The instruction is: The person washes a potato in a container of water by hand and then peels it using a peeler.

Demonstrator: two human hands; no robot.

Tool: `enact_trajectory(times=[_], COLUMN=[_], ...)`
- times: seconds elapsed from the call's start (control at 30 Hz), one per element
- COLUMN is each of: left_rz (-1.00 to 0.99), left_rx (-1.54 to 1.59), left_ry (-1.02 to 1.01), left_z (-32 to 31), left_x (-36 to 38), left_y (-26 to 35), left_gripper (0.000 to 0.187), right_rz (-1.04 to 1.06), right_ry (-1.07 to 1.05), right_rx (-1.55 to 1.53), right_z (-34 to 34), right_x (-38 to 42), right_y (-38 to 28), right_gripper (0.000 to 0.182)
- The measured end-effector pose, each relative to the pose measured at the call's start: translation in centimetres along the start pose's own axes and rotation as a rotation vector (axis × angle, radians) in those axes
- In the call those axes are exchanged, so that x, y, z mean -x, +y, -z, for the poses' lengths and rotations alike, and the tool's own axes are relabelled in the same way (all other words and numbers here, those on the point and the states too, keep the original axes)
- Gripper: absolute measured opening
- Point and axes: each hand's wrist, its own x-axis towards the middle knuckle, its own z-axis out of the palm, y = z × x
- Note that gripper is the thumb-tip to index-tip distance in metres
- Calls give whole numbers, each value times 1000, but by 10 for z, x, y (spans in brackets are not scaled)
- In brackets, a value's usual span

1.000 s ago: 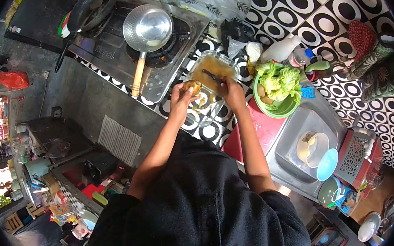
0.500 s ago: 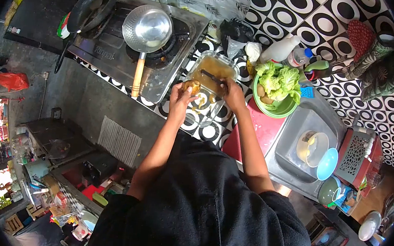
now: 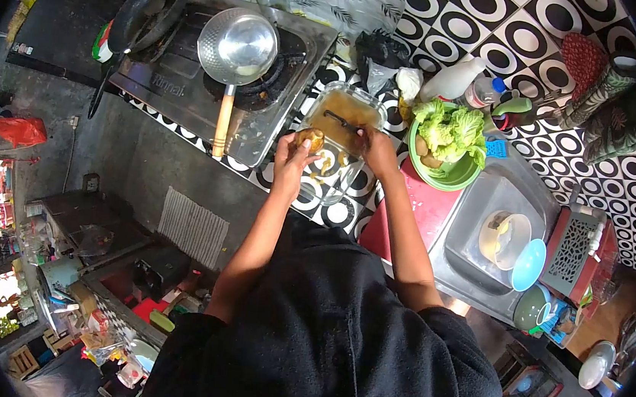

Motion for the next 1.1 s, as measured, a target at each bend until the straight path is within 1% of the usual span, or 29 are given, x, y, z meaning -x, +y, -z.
enact_trajectory(times=[0.1,0.2,0.33,0.43,0.53,0.67,0.77,0.87,0.9,1.0,1.1], left_rz=[7,9,13,17,15,8,22,16,20,30,65], left_rx=[-8,-10,12,23,0,11,16,11,0,-6,-49], left_ry=[8,20,8,34,32,34,26,18,18,-2,-14], left_z=[0,-2,-2,2,0,-1,2,2,0,3,2], left_x=[1,-1,-3,-4,-6,-5,-6,-7,-6,-7,-7], left_y=[-1,2,0,-4,-3,-5,-6,-7,-4,-7,-6], left_gripper=[26,25,24,24,24,25,24,24,25,27,32], right_rz=[-21,4,-42,12,-2,57,-39,12,-19,13,-63], right_ry=[-108,-52,-117,-36,-84,-70,-35,-71,-80,-40,-104], right_rx=[121,106,100,63,79,62,78,124,153,68,111], right_z=[1,0,4,6,4,1,8,-1,0,3,7], right_x=[-2,-6,-6,-5,-6,-5,-8,-8,-9,-8,-8], right_y=[6,7,10,4,12,17,2,21,19,16,9], right_gripper=[21,22,22,21,21,21,19,19,19,20,20])
